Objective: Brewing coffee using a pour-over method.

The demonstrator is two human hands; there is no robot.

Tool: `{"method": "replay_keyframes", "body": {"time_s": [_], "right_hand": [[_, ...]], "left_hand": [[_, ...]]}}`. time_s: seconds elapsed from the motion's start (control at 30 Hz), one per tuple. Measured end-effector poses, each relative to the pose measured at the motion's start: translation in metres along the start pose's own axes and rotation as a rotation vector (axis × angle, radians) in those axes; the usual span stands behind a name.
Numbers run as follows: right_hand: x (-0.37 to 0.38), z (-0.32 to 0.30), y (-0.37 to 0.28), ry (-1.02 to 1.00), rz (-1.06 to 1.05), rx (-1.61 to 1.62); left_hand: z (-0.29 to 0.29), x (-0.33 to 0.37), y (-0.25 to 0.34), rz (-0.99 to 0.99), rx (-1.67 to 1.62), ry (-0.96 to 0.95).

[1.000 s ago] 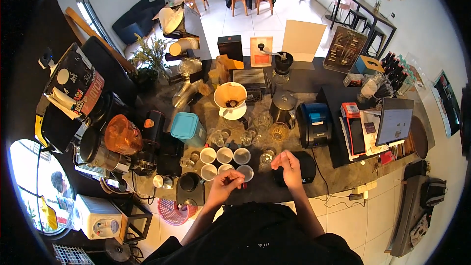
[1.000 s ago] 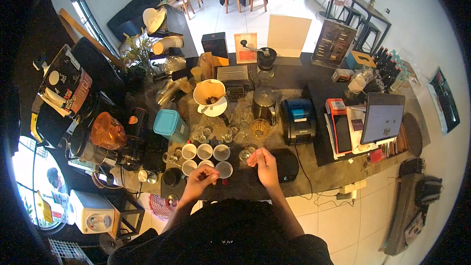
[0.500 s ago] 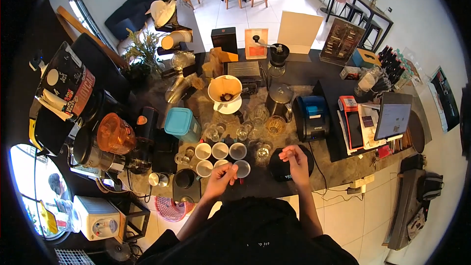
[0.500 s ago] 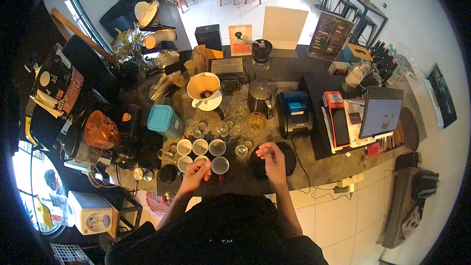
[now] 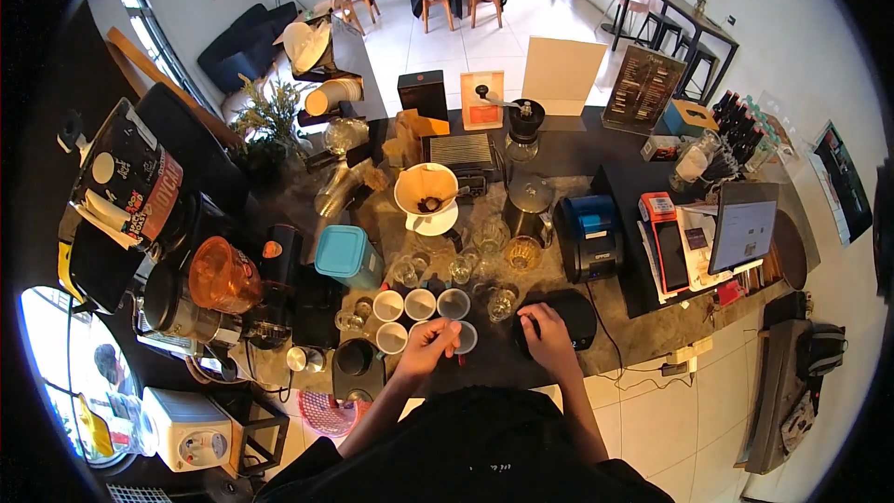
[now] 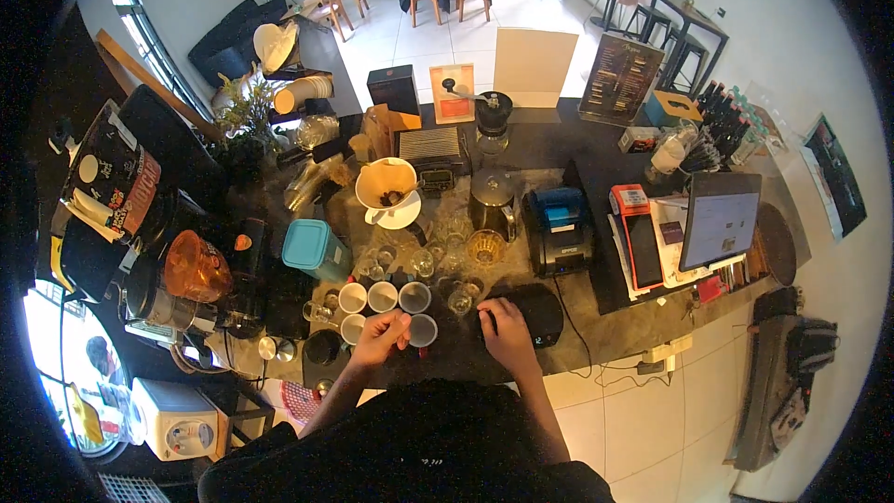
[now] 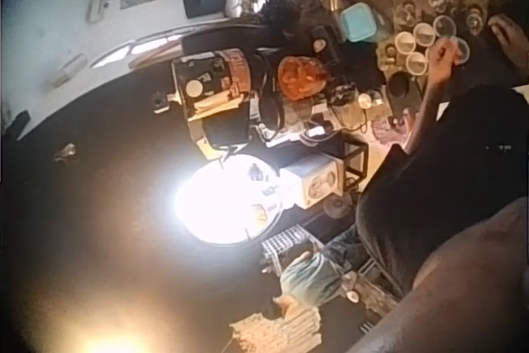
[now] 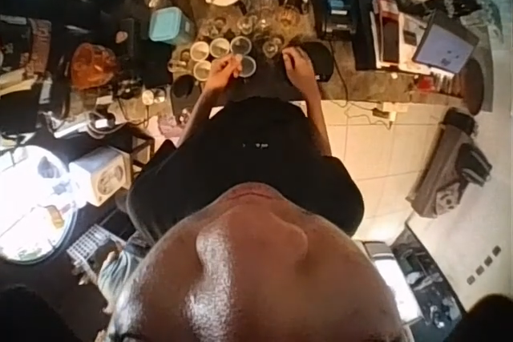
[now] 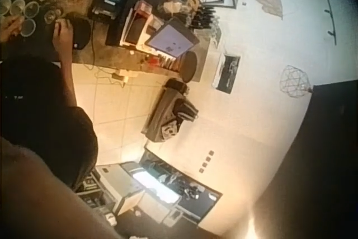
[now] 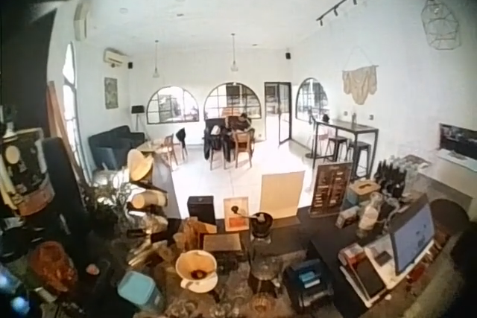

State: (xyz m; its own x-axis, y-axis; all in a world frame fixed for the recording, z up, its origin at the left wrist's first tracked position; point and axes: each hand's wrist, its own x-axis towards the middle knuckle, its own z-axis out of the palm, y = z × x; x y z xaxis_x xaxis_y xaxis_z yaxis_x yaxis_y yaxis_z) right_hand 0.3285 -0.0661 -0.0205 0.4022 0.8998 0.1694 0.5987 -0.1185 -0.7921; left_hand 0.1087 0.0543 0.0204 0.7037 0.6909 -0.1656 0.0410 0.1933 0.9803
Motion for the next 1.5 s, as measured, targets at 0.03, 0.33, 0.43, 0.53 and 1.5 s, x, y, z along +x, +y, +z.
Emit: {"method": "replay_keyframes", "body": {"time_s": [0.03,0.33,0.43,0.53,1.5], "right_hand": [[0.000,0.001,-0.002,-0.011,0.003,0.011],[0.002,0.000,-0.016,-0.024,0.001,0.109],[0.002,0.001,-0.015,-0.028,-0.008,0.138],[0.006,0.000,-0.015,-0.033,-0.015,0.130],[0.129,0.029,-0.047,-0.141,0.183,0.515]], "left_hand": [[-0.001,0.000,-0.003,0.003,0.000,-0.001],[-0.002,0.002,-0.001,0.016,0.028,-0.051],[-0.006,0.002,-0.007,0.021,0.011,-0.043],[-0.008,0.004,-0.008,0.029,0.006,-0.053],[-0.082,0.134,-0.017,0.123,0.041,0.399]]}}
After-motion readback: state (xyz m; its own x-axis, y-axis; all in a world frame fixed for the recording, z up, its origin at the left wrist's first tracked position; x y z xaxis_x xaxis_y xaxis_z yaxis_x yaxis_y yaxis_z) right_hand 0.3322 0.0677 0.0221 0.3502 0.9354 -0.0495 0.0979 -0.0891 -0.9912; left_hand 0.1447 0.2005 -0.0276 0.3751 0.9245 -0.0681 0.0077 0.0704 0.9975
